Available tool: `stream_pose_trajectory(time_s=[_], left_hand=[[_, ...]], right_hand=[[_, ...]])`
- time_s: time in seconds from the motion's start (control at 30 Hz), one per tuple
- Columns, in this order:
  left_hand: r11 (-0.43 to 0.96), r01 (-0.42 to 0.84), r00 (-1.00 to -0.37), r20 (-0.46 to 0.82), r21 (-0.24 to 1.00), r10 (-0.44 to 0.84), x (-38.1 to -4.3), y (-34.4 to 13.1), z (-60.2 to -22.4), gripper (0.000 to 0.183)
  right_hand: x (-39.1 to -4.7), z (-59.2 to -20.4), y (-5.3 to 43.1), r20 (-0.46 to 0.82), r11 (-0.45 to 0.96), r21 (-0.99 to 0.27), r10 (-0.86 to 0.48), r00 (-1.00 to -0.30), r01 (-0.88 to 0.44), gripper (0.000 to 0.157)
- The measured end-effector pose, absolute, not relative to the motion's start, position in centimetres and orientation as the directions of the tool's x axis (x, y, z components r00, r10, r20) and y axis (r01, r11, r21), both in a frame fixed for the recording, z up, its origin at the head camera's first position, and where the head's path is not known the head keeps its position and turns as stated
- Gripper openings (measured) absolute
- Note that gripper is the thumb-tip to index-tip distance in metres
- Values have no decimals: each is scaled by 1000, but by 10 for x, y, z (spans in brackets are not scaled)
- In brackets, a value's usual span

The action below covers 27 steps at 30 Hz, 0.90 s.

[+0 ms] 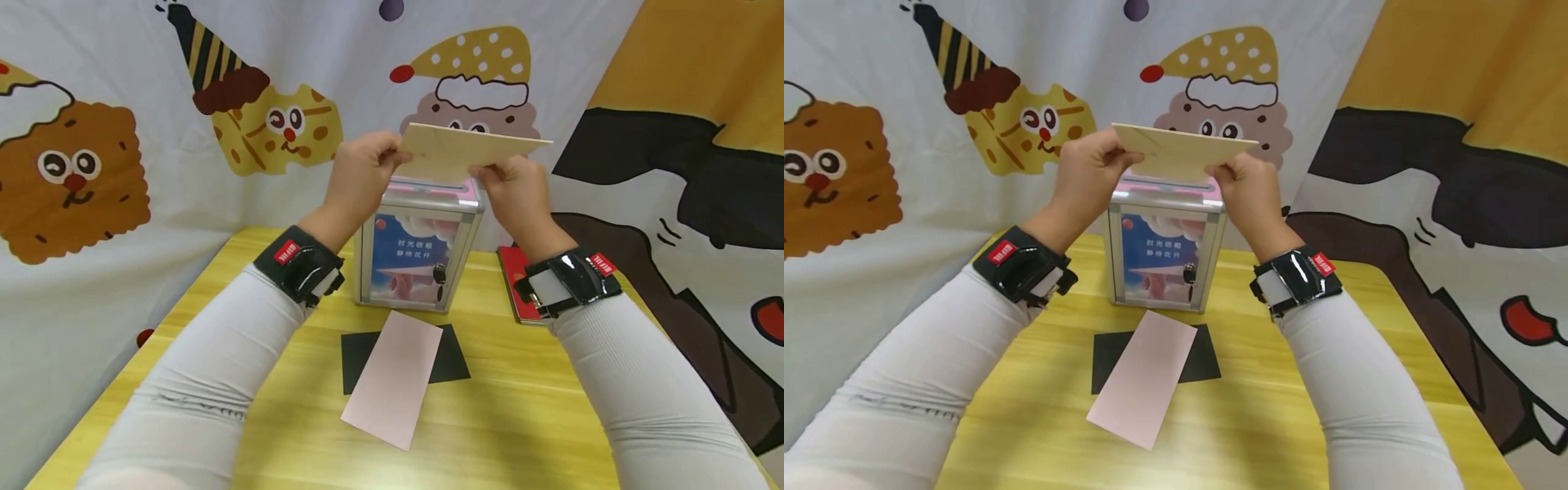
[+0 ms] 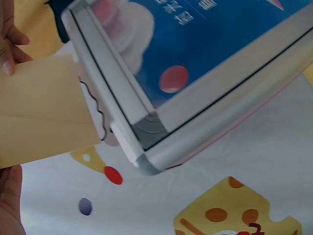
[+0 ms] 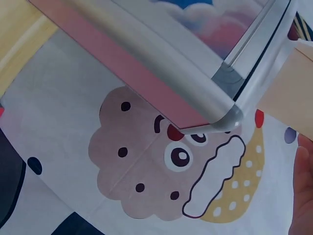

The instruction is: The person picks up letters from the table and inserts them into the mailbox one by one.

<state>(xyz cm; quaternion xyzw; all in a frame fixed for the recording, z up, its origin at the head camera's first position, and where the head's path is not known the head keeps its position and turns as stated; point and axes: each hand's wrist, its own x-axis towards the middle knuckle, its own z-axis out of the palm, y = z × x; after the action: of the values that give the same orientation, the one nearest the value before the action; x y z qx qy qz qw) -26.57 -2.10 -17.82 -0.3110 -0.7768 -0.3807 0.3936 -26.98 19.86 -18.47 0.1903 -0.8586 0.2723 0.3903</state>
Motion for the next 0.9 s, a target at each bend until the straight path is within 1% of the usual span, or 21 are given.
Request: stream_pose_trajectory(time_s=[0.23,0.4,0.6,0.7,0.9], left_hand=[[501,745,-577,803,440,153,-286,-21,-184,15],[505,712,-628,765,489,144,-297,-19,-187,18],[520,628,-733,664,578,148,-308,-19,-193,20],[530,590,-774,613,609,157,-313,-19,-196,18],[532,553,-810,563,641,164,-322,-20,-203,16]], right_hand=[[-288,-183,198,722,763,-367,-127,-680,-532,16],[-299,-183,200,695,776,-362,-145,-704,-517,15],[-308,-191,201,652,796,-368,-148,-744,-481,13],[-313,-197,200,632,819,-359,-140,-762,-448,12],[-321,-206,198,628,848,-319,-146,-765,-424,13]])
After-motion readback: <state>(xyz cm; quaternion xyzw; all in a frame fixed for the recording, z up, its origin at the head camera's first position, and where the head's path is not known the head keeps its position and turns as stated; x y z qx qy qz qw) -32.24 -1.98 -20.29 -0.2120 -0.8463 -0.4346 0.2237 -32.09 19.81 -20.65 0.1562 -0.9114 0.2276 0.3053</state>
